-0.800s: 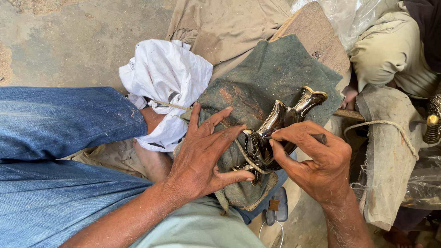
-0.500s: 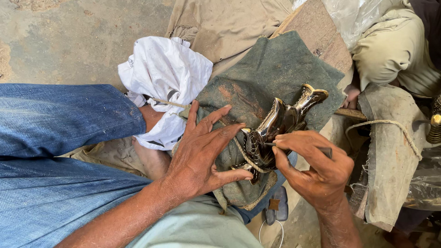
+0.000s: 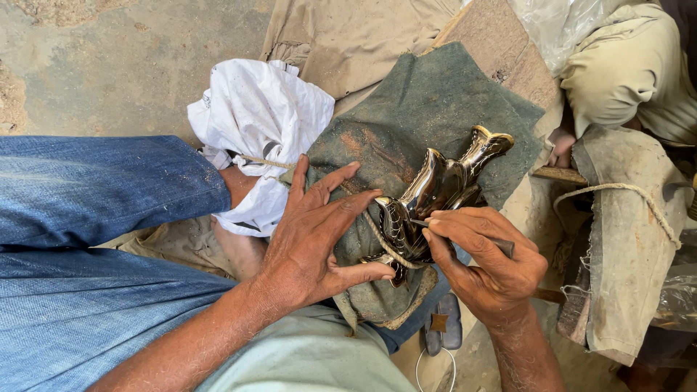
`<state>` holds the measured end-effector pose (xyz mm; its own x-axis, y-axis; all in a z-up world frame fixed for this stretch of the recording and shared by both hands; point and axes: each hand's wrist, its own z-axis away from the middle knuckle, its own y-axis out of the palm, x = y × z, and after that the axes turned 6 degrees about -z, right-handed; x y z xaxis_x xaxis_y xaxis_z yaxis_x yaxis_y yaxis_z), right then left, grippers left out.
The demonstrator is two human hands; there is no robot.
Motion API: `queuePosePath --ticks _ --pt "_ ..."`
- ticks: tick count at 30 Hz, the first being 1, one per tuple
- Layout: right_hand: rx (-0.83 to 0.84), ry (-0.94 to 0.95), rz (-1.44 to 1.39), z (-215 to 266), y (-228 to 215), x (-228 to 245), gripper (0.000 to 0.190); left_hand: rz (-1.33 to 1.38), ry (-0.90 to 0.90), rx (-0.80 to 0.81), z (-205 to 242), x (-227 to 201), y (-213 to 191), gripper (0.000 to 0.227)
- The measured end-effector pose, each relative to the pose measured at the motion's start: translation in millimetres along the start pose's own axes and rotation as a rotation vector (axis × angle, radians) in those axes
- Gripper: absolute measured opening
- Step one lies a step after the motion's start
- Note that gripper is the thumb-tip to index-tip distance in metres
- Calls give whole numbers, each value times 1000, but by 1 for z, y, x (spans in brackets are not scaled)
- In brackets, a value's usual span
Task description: The person sits on the floor and uses a hammer and chisel to shape and emboss a decorative metal object. They repeatedly reposition the chisel and strike it with the hammer to refine the object's surface details.
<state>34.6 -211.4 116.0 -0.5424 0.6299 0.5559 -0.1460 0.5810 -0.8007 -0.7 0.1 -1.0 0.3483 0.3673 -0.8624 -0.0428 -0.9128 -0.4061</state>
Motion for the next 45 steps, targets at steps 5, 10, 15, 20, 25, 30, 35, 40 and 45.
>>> queuePosePath --ticks 5,10,15,20,25,30,35,40,45 --pt "15 9 -1 -1 -1 -1 25 4 -2 -6 0 -1 1 93" --pt "18 -9 -19 1 -2 -1 27 1 6 -11 -1 -1 0 93" --pt "28 -26 -43 1 -3 -3 28 -12 -1 -3 -1 -1 0 93" --pt "43 -47 -53 4 -5 -7 28 -1 1 -3 -1 -1 -1 92" --pt "62 -56 -66 5 -6 -7 26 -3 3 -7 -1 -1 -1 92" --pt "-39 4 -55 -5 -2 -4 23 1 -3 -16 -1 -2 -1 93" --pt "49 41 65 -19 -4 1 22 -8 -10 -3 -1 -1 0 92" --pt "94 70 122 -26 -6 7 24 -14 -14 9 -2 -2 -2 89" --pt "92 66 147 -28 -4 11 24 -1 -12 8 -2 -2 -2 88"
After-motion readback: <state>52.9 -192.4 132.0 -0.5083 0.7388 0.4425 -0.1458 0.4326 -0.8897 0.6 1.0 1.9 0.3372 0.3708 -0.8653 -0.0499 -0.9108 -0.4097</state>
